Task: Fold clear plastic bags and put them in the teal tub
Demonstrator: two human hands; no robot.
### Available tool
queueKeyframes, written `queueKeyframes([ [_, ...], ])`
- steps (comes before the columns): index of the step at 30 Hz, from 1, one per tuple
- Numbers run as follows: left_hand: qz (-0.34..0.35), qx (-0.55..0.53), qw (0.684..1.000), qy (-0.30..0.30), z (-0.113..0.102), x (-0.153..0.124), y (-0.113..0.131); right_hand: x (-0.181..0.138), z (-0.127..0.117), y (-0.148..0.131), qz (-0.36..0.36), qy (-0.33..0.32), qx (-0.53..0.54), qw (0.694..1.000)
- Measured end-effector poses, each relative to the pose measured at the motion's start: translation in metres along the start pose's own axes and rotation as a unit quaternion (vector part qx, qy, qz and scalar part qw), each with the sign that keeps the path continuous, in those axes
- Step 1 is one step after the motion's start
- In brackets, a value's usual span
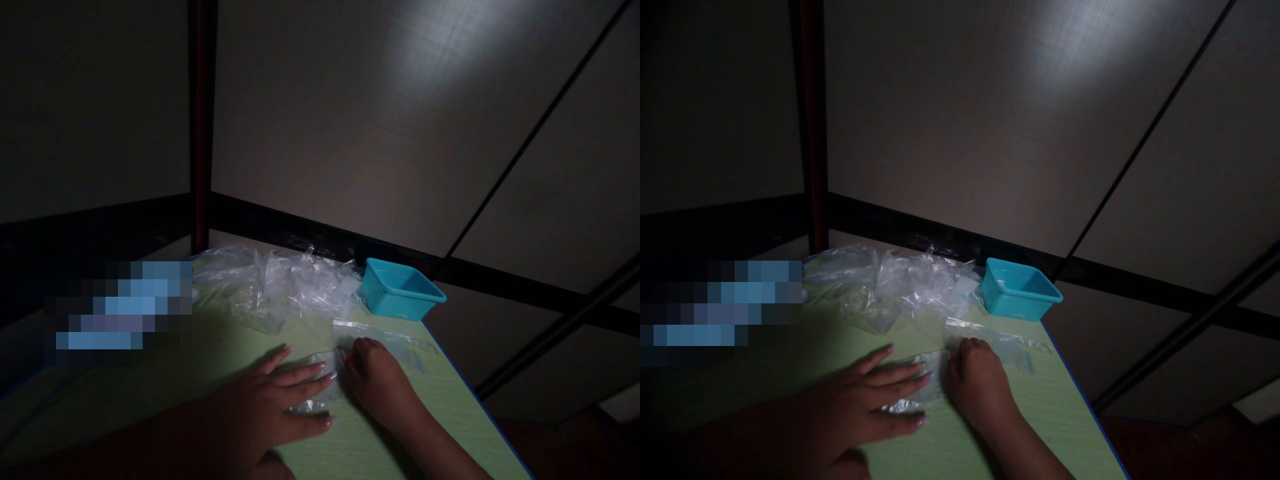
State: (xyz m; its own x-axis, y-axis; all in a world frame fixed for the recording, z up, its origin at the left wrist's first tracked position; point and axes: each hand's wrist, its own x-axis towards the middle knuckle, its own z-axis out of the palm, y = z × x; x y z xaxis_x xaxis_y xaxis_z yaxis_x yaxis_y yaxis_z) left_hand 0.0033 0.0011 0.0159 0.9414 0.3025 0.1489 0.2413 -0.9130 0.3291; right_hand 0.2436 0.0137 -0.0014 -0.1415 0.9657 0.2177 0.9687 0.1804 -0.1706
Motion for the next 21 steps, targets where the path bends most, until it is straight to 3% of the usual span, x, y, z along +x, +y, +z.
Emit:
queueKeyframes([
  [11,-0.045,0.037,0.998,0.015,0.0088,-0.0019,-0.0058,-0.0027,-0.0001,0.0000,-0.029,-0.004,0.015,0.999],
  [21,-0.068,-0.003,0.997,-0.022,0.0057,0.0003,-0.0036,-0.0012,0.0023,0.0011,-0.017,0.011,-0.010,1.000],
])
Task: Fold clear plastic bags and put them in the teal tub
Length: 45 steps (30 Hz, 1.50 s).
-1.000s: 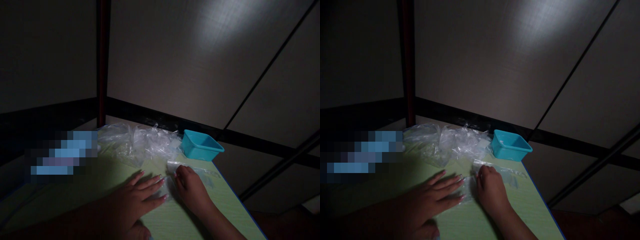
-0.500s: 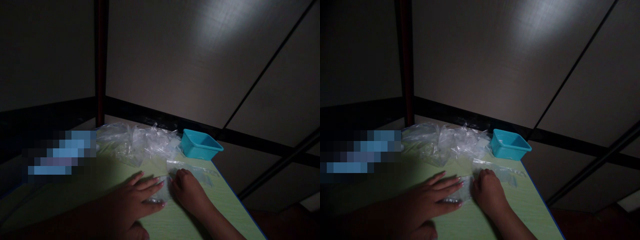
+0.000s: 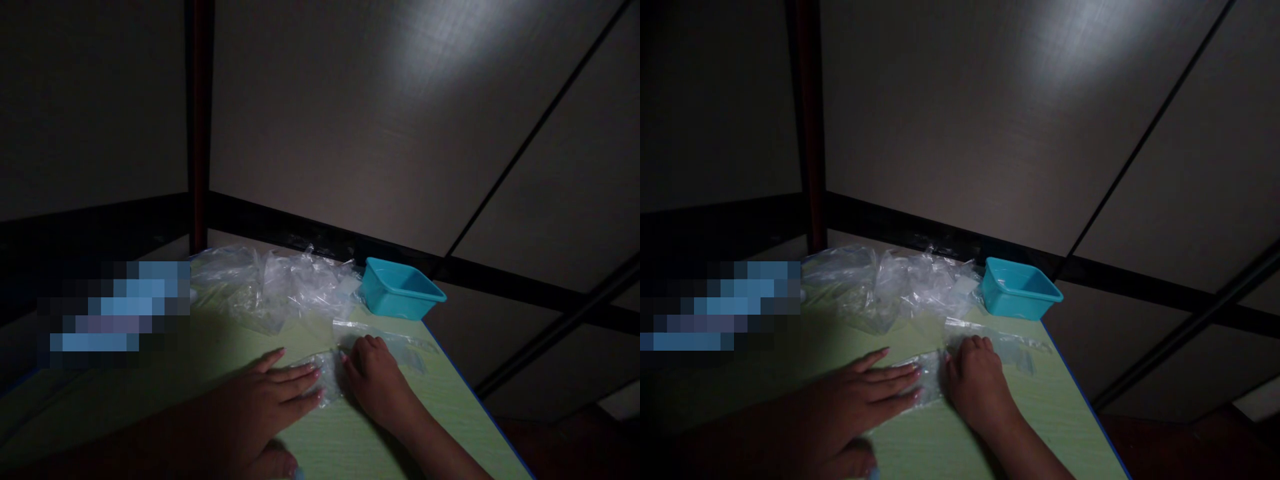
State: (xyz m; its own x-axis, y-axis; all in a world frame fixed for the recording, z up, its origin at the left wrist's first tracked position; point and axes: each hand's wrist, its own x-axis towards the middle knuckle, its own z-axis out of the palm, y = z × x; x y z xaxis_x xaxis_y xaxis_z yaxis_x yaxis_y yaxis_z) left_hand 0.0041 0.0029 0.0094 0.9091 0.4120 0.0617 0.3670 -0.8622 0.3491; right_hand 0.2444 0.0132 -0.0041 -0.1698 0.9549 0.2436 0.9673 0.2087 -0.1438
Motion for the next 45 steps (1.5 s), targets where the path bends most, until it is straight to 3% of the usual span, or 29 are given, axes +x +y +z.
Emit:
queueKeyframes([
  [7,0.002,-0.009,1.000,0.013,0.000,-0.001,0.002,0.003,0.007,0.000,0.000,-0.014,0.051,0.999],
  [11,-0.003,-0.020,1.000,0.013,-0.001,-0.003,0.001,0.003,0.012,0.001,0.026,-0.015,0.159,0.987],
  [16,0.005,-0.031,0.999,0.011,-0.002,-0.004,0.000,0.003,0.017,0.003,0.041,-0.039,0.416,0.908],
  [18,0.003,-0.031,0.999,0.010,-0.003,-0.003,0.000,0.003,0.017,0.002,0.034,-0.051,0.456,0.888],
  [26,0.003,0.009,0.999,0.036,-0.004,-0.001,0.001,0.000,0.015,0.004,-0.006,-0.040,0.393,0.919],
  [34,0.086,-0.008,0.995,0.040,0.002,0.001,0.002,0.001,0.017,0.004,-0.010,-0.045,0.388,0.921],
  [38,0.054,0.009,0.995,0.078,0.010,0.002,0.000,0.000,0.017,0.004,-0.010,-0.043,0.389,0.920],
  [45,0.052,-0.011,0.998,0.027,-0.011,-0.005,-0.003,0.000,0.013,0.002,-0.006,-0.052,0.373,0.926],
])
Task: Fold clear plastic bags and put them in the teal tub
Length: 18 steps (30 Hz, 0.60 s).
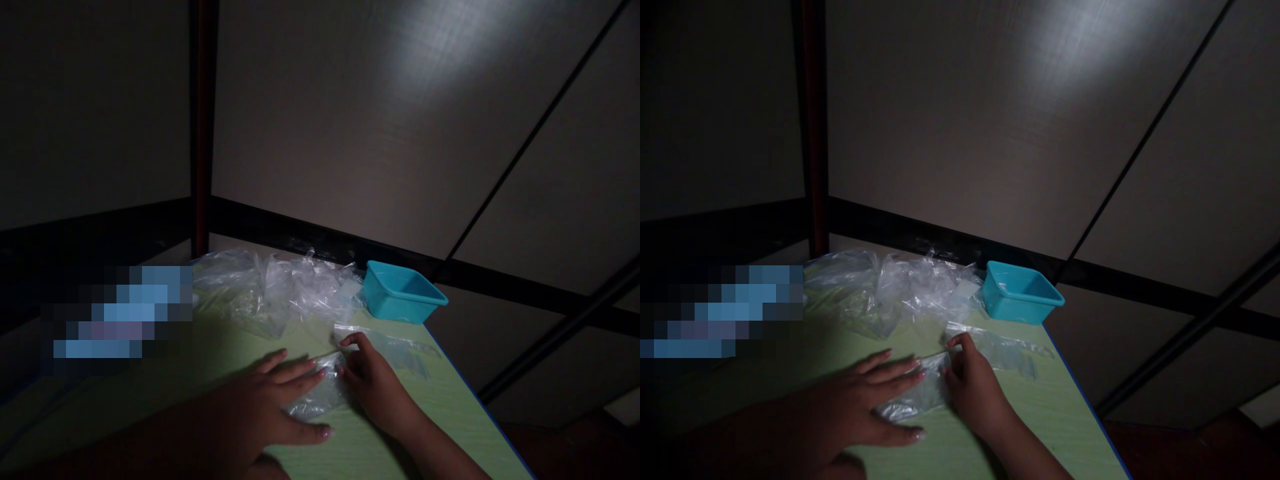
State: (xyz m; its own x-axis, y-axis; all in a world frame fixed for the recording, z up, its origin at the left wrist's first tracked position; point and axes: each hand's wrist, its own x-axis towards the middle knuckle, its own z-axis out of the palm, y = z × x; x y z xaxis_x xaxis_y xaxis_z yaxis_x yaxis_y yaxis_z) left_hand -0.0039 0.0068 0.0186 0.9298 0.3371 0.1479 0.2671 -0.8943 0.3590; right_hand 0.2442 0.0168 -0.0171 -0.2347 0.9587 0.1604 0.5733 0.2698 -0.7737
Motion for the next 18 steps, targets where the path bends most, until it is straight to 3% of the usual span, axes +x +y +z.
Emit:
queueKeyframes([
  [7,-0.024,-0.012,0.999,-0.030,0.004,0.001,-0.002,0.000,0.000,0.003,-0.004,0.001,-0.002,1.000],
  [13,-0.026,0.005,1.000,-0.003,0.021,0.005,-0.014,0.002,0.000,0.007,0.004,-0.008,-0.003,1.000],
  [18,-0.002,0.002,1.000,0.006,0.020,0.006,-0.017,0.001,0.000,0.007,0.004,-0.009,0.007,1.000],
])
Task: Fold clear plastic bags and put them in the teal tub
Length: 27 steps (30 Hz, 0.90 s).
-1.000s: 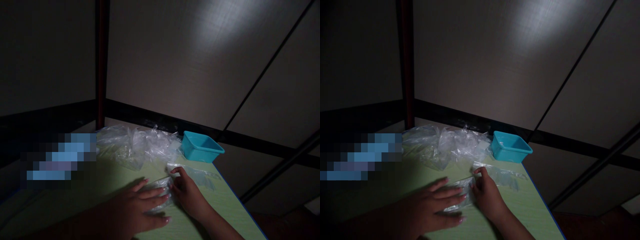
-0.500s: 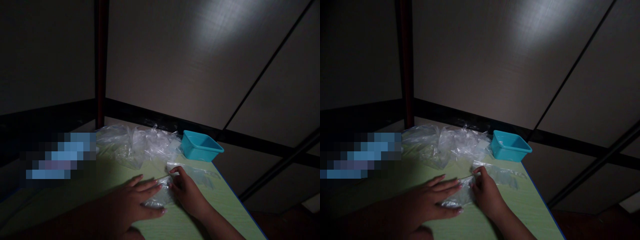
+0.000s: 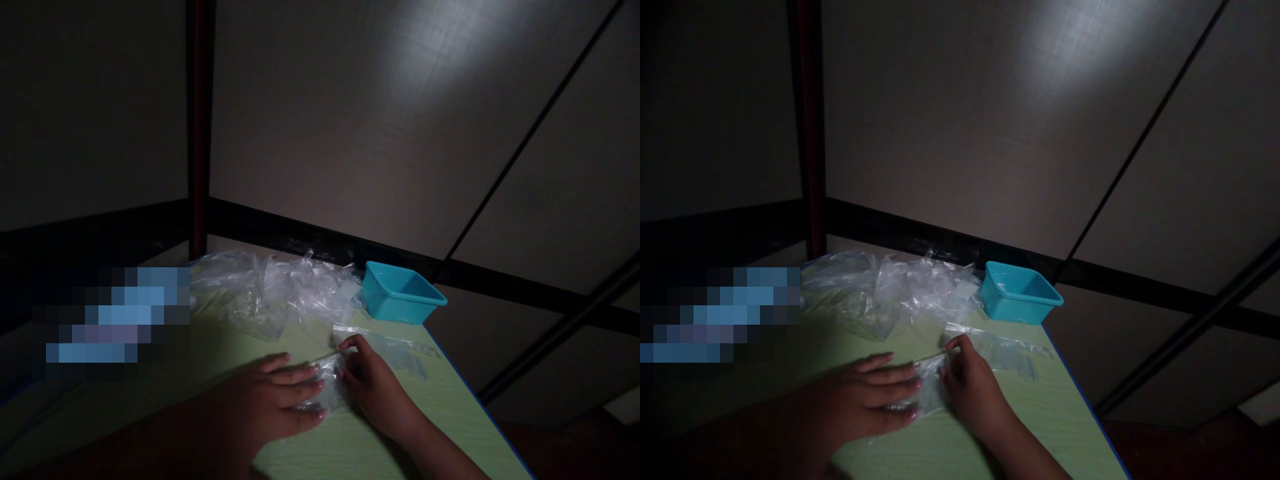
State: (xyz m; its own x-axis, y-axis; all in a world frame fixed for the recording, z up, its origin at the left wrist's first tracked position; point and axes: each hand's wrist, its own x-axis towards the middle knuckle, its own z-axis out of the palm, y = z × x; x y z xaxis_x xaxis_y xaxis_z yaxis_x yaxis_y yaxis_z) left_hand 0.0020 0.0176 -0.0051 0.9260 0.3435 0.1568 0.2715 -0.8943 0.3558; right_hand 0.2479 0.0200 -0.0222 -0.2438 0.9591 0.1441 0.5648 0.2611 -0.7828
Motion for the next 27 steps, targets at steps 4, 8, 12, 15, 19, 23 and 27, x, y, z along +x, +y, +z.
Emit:
queueKeyframes([
  [4,0.008,-0.021,1.000,-0.008,-0.009,-0.002,0.001,0.000,-0.001,-0.002,-0.001,0.003,0.000,1.000],
  [8,0.009,-0.036,0.999,-0.027,-0.017,-0.004,0.003,0.000,-0.003,-0.002,0.000,0.007,0.005,1.000],
  [12,0.008,-0.040,0.999,-0.034,-0.019,-0.003,0.005,0.000,-0.003,0.001,-0.002,0.006,0.011,1.000],
  [15,0.001,-0.039,0.998,-0.042,-0.019,-0.003,0.005,0.000,-0.003,0.000,-0.002,0.009,0.003,1.000],
  [19,-0.005,-0.040,0.998,-0.039,-0.017,-0.004,0.005,0.000,-0.005,-0.006,-0.011,0.022,0.001,1.000],
  [23,-0.003,-0.040,0.999,-0.030,-0.014,-0.005,0.003,-0.002,-0.007,-0.014,-0.013,0.036,0.011,0.999],
  [27,0.004,-0.037,0.999,-0.009,-0.011,-0.005,0.002,-0.003,-0.006,-0.016,-0.013,0.040,0.066,0.997],
])
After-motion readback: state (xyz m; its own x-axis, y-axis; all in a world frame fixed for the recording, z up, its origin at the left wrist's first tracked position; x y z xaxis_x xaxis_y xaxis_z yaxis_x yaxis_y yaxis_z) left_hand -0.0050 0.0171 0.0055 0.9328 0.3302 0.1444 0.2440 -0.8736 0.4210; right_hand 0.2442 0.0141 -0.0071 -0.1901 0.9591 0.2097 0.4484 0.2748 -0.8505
